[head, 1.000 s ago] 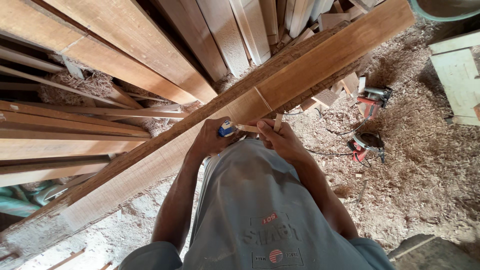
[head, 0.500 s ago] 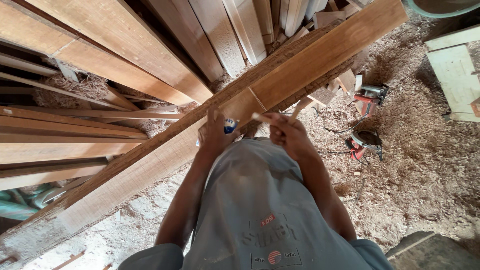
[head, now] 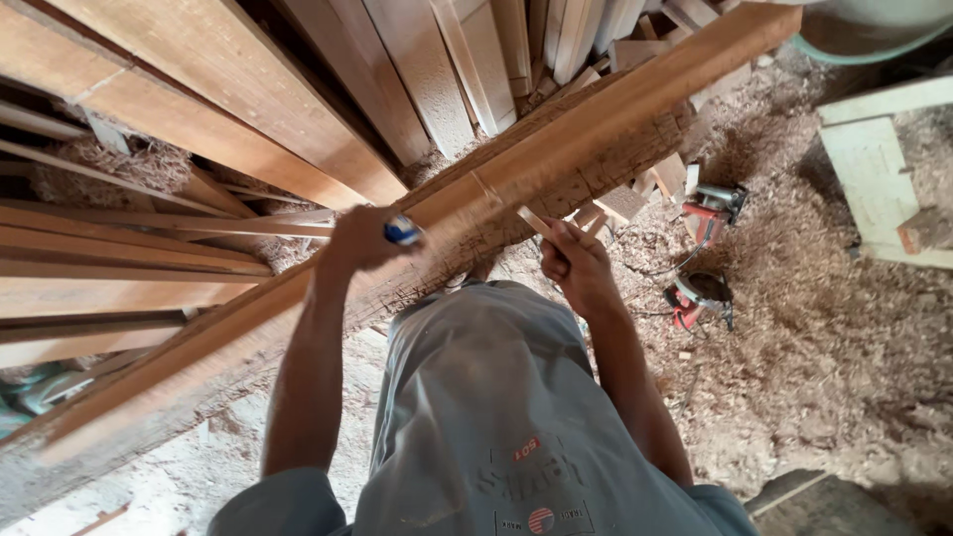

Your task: The person uses a small white marker to draw lines on several wooden planks in a workshop. They repeatedly pick up planks from a stack, mark them, and return them to the stack.

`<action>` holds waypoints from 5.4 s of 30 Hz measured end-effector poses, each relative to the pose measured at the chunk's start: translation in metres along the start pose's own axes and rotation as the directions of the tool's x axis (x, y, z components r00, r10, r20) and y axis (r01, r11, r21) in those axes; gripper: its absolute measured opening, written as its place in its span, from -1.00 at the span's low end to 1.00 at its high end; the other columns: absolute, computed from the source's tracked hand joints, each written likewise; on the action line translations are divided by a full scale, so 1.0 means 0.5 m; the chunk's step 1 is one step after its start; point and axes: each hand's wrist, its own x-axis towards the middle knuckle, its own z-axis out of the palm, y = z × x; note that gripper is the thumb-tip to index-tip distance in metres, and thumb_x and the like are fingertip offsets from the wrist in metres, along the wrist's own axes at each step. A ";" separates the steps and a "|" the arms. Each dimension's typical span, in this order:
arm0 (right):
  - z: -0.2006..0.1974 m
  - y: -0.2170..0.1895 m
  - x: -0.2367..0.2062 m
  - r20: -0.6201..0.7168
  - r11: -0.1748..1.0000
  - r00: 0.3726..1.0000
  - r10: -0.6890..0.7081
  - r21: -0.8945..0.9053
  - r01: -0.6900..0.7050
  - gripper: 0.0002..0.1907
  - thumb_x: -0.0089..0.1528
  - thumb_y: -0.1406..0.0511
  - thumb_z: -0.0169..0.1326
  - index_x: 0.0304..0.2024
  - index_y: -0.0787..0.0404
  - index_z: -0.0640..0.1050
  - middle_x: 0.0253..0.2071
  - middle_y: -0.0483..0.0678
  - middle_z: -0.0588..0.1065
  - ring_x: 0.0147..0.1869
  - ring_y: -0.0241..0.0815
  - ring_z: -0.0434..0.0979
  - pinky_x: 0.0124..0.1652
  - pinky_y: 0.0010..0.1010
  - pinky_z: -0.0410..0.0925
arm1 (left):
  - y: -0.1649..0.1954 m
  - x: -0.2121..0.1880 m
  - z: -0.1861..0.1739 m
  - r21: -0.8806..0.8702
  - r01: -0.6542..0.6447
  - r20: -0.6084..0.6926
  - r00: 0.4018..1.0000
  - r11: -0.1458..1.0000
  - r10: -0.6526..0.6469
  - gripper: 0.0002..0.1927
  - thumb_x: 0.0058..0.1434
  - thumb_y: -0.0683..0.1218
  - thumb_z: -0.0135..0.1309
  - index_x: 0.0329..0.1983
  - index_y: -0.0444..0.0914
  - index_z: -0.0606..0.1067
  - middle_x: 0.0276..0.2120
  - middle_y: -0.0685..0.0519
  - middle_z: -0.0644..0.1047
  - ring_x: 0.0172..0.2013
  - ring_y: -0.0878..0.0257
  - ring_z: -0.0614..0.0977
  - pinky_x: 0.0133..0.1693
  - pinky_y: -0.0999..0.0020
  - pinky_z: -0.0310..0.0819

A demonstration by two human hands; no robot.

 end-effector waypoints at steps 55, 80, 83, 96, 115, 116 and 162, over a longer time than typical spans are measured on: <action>0.128 -0.010 0.083 0.421 -0.202 0.814 -0.399 -0.907 0.370 -0.45 0.35 0.42 0.14 0.40 0.20 0.41 -0.02 0.20 0.49 -0.06 0.27 0.55 -0.11 0.05 0.42 | -0.001 -0.003 -0.058 0.090 -0.010 -0.048 0.999 0.996 0.014 -0.42 -0.07 0.32 0.39 -0.01 0.05 0.58 -0.25 0.06 0.66 -0.13 0.12 0.68 0.01 0.09 0.51; 0.149 -0.085 0.083 0.382 0.017 0.619 -0.686 -0.843 0.538 -0.44 0.55 0.04 -0.11 0.35 0.35 0.47 0.21 0.25 0.53 0.21 0.09 0.55 0.15 -0.17 0.37 | -0.109 -0.369 -0.362 0.131 -0.095 -0.991 0.012 0.987 0.133 -0.53 0.20 0.11 0.33 0.03 -0.29 0.59 -0.38 0.01 0.62 -0.39 0.19 0.64 -0.35 0.21 0.55; 0.199 -0.068 0.068 0.219 0.149 0.786 -0.578 -0.919 0.365 -0.43 0.48 0.03 -0.15 0.38 0.23 0.46 0.11 0.21 0.57 -0.01 0.19 0.57 -0.04 -0.07 0.37 | -0.214 -0.409 -0.331 -0.049 -0.152 -0.999 0.008 0.987 -0.049 -0.45 0.17 0.14 0.38 0.05 -0.31 0.58 -0.23 -0.11 0.65 -0.25 0.06 0.71 -0.21 0.12 0.63; 0.372 0.010 0.075 0.291 0.069 0.793 -0.535 -0.920 0.385 -0.44 0.44 0.00 -0.08 0.33 0.17 0.52 -0.57 0.06 0.41 -0.54 -0.23 0.34 -0.47 -0.31 0.20 | -0.510 -0.436 -0.365 -0.602 -0.080 -0.789 -0.097 0.795 -0.607 -0.69 0.17 -0.01 0.37 -0.17 -0.26 0.55 -0.42 -0.17 0.59 -0.37 -0.11 0.64 -0.30 0.06 0.49; 0.412 0.158 0.063 0.050 0.706 0.984 -0.170 -0.690 0.157 -0.59 0.46 0.13 -0.10 0.10 0.30 0.57 -0.59 -0.17 0.23 -0.56 -0.40 0.17 -0.55 -0.46 0.12 | -0.245 -0.158 -0.253 -0.542 -0.388 -0.600 0.800 0.746 -0.020 -0.63 0.18 0.17 0.29 -0.35 -0.23 0.61 -0.61 -0.05 0.61 -0.58 0.18 0.65 -0.45 0.21 0.56; 0.443 0.156 0.062 0.081 0.757 0.989 -0.124 -0.636 0.146 -0.59 0.46 0.14 -0.10 0.11 0.31 0.57 -0.59 -0.19 0.22 -0.56 -0.42 0.15 -0.55 -0.48 0.11 | -0.242 -0.153 -0.255 -0.480 -0.412 -0.613 0.789 0.775 0.040 -0.64 0.19 0.17 0.28 -0.36 -0.23 0.61 -0.60 -0.04 0.60 -0.59 0.17 0.64 -0.45 0.20 0.56; 0.586 0.170 0.096 0.334 0.968 0.921 0.198 -0.214 -0.130 -0.57 0.47 0.15 -0.05 0.16 0.39 0.50 -0.52 -0.27 0.20 -0.48 -0.42 0.10 -0.44 -0.51 0.10 | -0.443 -0.173 -0.426 -0.360 -0.316 -0.897 0.376 0.878 -0.233 -0.67 0.35 0.10 0.30 -0.20 -0.25 0.56 -0.46 0.01 0.65 -0.53 0.30 0.68 -0.47 0.36 0.64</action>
